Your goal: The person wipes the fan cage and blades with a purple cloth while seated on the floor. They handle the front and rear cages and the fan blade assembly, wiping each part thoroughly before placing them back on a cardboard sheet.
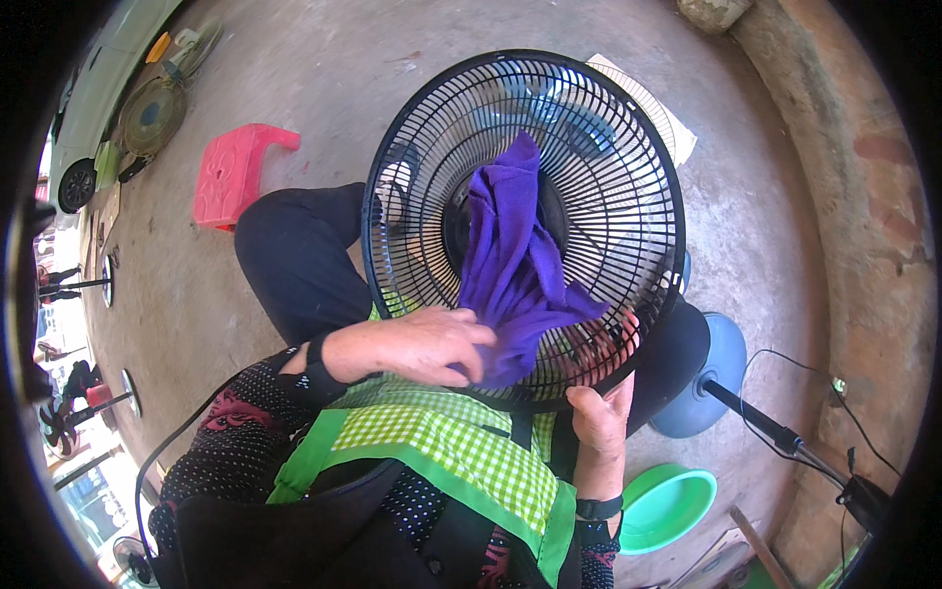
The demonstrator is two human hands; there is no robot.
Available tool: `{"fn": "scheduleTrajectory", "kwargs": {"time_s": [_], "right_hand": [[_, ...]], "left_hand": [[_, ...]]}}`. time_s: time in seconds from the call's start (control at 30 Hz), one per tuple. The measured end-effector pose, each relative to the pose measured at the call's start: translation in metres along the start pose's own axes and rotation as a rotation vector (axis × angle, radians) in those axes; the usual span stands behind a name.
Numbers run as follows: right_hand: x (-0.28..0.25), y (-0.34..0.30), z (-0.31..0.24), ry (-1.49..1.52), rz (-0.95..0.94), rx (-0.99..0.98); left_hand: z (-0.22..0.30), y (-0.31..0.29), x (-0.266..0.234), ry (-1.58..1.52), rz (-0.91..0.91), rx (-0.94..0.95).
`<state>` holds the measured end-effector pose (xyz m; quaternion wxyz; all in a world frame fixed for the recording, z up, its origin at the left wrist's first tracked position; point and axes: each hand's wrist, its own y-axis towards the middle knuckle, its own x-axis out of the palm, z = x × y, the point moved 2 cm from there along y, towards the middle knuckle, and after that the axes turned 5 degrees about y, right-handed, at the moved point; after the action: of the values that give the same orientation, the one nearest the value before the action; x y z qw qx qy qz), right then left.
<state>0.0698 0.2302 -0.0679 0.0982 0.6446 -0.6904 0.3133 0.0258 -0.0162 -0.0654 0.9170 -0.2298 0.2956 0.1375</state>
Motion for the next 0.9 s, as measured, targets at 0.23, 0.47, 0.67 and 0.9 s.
{"fn": "scheduleTrajectory", "kwargs": {"time_s": [0.23, 0.47, 0.67, 0.9], "right_hand": [[-0.005, 0.003, 0.003, 0.007, -0.019, 0.032], [-0.002, 0.003, 0.002, -0.004, 0.005, 0.011], [-0.008, 0.002, 0.004, -0.046, 0.045, 0.008], [-0.013, 0.001, 0.008, 0.029, -0.049, 0.07]], "left_hand": [[-0.023, -0.014, -0.031, -0.127, 0.707, -0.366], [0.004, 0.039, 0.017, -0.137, 0.588, -0.347], [0.033, 0.053, -0.003, -0.077, 0.687, 0.127], [0.027, 0.101, -0.099, 0.756, 0.775, 0.612]]}}
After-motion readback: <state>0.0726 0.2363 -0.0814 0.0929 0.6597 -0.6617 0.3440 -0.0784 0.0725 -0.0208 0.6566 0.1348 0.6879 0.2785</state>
